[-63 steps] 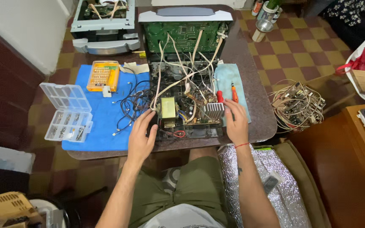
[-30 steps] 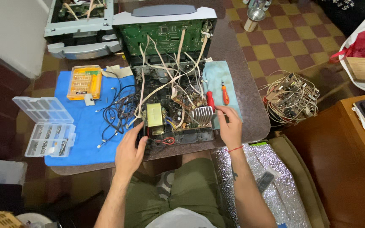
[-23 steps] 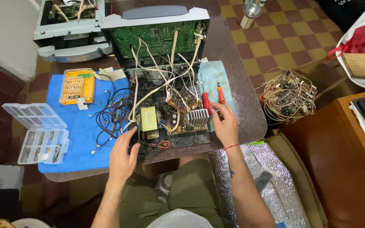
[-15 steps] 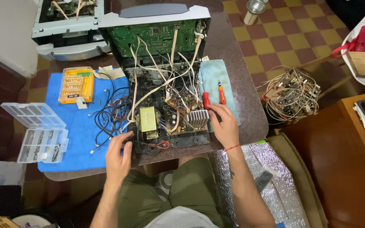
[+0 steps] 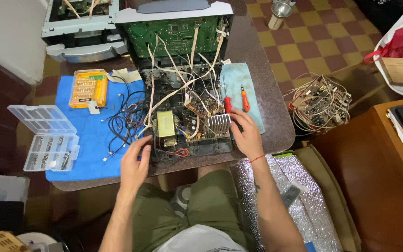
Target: The person works on the internal wiring of an open electronic device, connecting and adjusting ribbon cables and wires within the chassis. They handle the cables by hand, routing them and securing connections to circuit boards inside the device.
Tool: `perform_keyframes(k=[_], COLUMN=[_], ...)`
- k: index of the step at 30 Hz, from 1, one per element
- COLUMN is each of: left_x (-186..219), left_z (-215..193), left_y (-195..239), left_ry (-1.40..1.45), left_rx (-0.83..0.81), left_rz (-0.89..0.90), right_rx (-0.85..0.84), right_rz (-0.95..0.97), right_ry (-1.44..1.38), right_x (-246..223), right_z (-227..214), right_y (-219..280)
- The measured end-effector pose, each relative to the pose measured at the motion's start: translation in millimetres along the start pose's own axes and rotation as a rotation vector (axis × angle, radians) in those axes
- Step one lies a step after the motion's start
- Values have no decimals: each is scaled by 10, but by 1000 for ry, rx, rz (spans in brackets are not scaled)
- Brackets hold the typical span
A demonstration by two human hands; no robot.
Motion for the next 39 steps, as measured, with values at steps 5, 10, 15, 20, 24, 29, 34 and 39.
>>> perform_keyframes(k=[5,10,15,20,24,29,34,39], left_x=[-78,-279,-646,-645,-701,-689,-506,-387], left_z=[53,90,244,237,234,254,209,146], left_y=[-106,-124,35,-12,35,21,-51,-60], left_ry=[-107,-47,-175,-171,-179,-190,-148,-75], left_rx=[-177,-238,-373,-428,-439,-439,-397,-320], left_rz=[-83,-76,-74,-118,-160,-192,-132,-149], right_rx=[-52,-95,-185,-172,-169,-172,-126,-125], right_rz=[-14,17,143,108,95,75,49,64], right_ry=[9,-17,-40,-5,-24,-20,-25,-36], right_x=[-60,-194,-214,-35,-121,-132,-159,-195], right_z=[14,-7,21,81,47,27,16,0], right_y=[-29,-87,-150,-165,-188,-186,-159,-113])
Point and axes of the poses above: each hand's wrist, its own y-axis away from the middle knuckle, its own z-axis out of the palm, x = y × z, the point moved 6 cm from there along -y, towards the middle knuckle, and after that the axes turned 1 degree about x, right-handed, at the moved point
